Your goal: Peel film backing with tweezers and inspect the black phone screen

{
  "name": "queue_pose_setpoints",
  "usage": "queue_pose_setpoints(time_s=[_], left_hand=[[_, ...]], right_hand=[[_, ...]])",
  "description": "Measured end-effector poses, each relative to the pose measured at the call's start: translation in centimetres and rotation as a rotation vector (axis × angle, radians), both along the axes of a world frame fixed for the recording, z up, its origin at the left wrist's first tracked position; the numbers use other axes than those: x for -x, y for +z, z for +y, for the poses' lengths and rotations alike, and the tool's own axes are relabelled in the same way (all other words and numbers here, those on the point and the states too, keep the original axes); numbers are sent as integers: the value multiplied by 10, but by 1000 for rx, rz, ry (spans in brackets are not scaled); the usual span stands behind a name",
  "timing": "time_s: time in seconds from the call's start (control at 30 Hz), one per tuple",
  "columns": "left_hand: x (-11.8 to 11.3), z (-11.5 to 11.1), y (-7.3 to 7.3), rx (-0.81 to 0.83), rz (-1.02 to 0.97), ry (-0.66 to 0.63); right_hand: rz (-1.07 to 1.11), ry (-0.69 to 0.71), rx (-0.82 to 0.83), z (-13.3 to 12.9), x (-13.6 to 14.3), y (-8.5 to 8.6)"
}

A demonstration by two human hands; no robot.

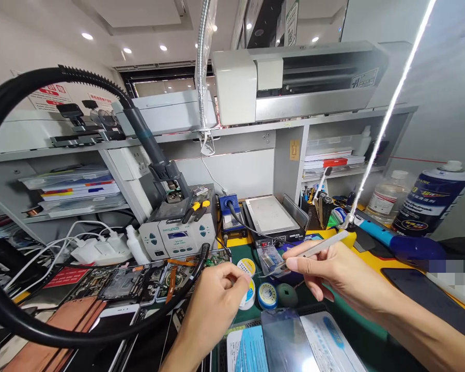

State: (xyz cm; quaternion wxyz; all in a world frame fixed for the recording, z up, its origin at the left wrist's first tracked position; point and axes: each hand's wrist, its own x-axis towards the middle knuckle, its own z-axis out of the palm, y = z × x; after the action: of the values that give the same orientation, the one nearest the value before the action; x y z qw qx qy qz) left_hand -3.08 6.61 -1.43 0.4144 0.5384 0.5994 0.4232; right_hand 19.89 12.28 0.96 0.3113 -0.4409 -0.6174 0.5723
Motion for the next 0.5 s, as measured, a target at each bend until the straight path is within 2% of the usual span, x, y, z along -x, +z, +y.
queue_pose_setpoints(time_s=[0.17,0.3,0.5], left_hand=[[-8,-3,4,68,-106,-95],[-6,-5,10,76,-124,-90],[-5,-5,12,55,-100,-73]], right_hand=[[51,-2,56,-5,3,1],[76,-4,70,-5,1,2],[100,9,69,-5,0,2]])
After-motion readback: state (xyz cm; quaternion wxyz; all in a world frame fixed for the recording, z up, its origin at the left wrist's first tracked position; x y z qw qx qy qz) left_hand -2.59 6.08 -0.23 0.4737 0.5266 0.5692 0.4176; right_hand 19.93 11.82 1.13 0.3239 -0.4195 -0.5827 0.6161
